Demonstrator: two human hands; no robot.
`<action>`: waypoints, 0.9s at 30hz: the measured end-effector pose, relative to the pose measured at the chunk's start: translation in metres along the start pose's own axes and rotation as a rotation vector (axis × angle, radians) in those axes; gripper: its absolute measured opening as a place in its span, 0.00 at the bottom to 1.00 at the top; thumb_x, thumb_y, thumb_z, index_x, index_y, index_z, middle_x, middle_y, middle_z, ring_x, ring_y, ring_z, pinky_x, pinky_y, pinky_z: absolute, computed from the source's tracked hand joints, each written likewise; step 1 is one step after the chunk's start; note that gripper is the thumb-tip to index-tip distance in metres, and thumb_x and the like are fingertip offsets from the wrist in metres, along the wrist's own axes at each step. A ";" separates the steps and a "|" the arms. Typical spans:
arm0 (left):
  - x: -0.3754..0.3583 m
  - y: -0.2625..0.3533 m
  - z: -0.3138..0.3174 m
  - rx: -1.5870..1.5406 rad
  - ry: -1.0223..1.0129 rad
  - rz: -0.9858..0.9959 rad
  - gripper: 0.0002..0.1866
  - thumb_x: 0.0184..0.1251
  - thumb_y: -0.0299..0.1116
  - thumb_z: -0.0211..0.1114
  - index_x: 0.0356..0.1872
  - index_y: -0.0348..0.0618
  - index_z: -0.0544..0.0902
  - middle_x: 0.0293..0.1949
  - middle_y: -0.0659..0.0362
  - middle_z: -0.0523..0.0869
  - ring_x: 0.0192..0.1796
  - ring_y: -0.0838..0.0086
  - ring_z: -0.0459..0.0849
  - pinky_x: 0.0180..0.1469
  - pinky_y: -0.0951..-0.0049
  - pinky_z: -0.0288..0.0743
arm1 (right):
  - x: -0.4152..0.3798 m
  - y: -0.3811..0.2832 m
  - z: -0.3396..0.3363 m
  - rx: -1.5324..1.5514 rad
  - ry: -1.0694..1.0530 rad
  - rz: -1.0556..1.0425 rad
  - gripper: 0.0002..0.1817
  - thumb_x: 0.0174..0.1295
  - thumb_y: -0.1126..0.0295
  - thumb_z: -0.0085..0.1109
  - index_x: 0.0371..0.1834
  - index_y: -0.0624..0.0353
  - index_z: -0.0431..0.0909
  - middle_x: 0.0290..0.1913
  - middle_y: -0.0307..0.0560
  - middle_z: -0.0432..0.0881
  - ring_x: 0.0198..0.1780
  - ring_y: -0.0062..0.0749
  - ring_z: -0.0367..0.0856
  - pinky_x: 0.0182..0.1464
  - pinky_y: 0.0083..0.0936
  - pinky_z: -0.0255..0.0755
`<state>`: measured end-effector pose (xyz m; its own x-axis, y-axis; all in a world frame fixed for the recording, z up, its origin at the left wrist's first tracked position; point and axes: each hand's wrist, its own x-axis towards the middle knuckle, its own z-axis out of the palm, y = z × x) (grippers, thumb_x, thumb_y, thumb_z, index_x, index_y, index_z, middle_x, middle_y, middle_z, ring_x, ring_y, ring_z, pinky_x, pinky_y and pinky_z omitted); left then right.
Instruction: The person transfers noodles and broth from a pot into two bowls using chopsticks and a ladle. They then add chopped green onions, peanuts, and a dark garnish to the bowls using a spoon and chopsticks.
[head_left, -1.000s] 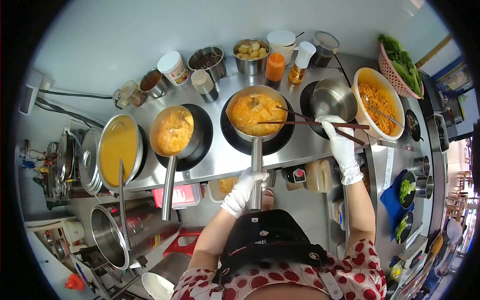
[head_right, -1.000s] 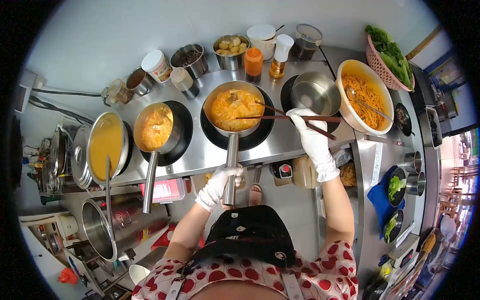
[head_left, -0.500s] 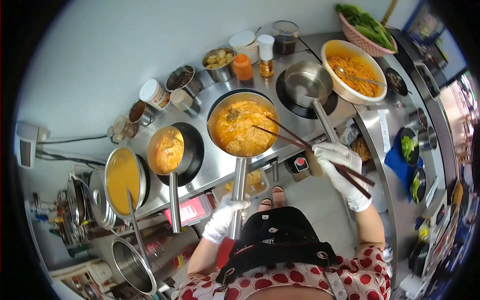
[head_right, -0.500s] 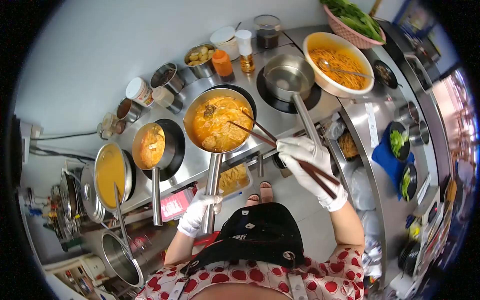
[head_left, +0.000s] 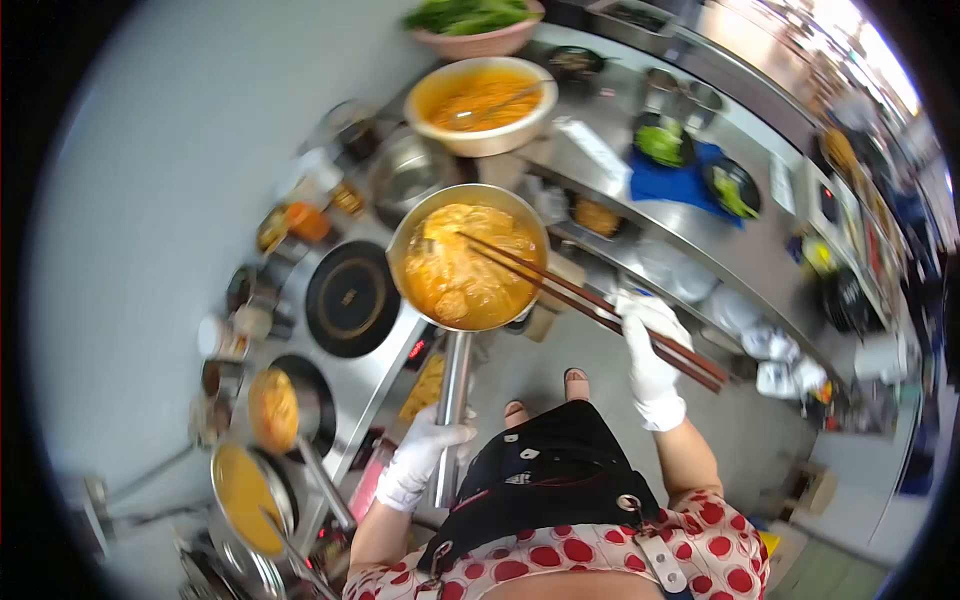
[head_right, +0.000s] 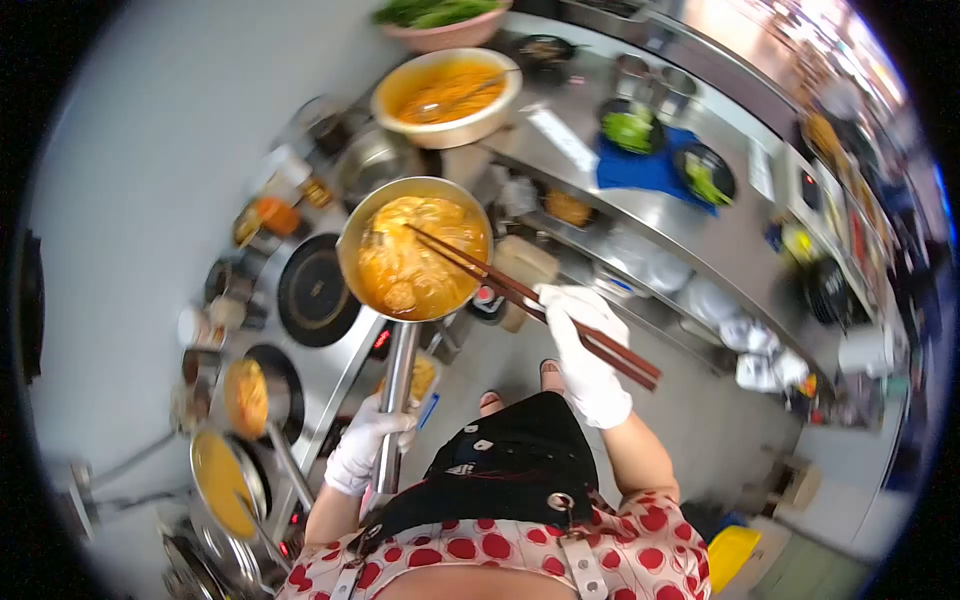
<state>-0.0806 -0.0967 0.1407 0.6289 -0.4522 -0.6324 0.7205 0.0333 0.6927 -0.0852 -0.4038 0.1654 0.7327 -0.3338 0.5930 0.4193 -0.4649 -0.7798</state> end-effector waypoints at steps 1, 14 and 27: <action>0.009 0.001 0.009 0.018 -0.026 -0.023 0.16 0.55 0.23 0.65 0.46 0.34 0.74 0.23 0.60 0.77 0.20 0.77 0.76 0.24 0.76 0.71 | -0.006 0.013 -0.012 0.022 0.100 0.030 0.06 0.61 0.77 0.60 0.40 0.66 0.81 0.41 0.53 0.85 0.41 0.37 0.85 0.44 0.29 0.80; 0.138 0.002 0.220 0.205 -0.293 -0.069 0.16 0.56 0.23 0.65 0.46 0.33 0.73 0.25 0.59 0.77 0.21 0.76 0.76 0.25 0.76 0.71 | 0.006 0.129 -0.212 0.732 0.829 0.531 0.10 0.68 0.70 0.55 0.44 0.68 0.76 0.41 0.56 0.82 0.40 0.43 0.85 0.40 0.37 0.85; 0.241 0.043 0.331 0.402 -0.388 -0.058 0.13 0.57 0.25 0.65 0.43 0.34 0.76 0.22 0.58 0.79 0.21 0.76 0.77 0.26 0.76 0.71 | 0.028 0.228 -0.318 0.918 0.985 0.587 0.08 0.68 0.69 0.54 0.41 0.64 0.76 0.41 0.50 0.82 0.43 0.42 0.85 0.44 0.38 0.85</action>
<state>0.0054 -0.4995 0.1333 0.3837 -0.7403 -0.5520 0.5350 -0.3090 0.7863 -0.1397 -0.7801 0.0680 0.4188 -0.8741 -0.2463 0.6586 0.4791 -0.5803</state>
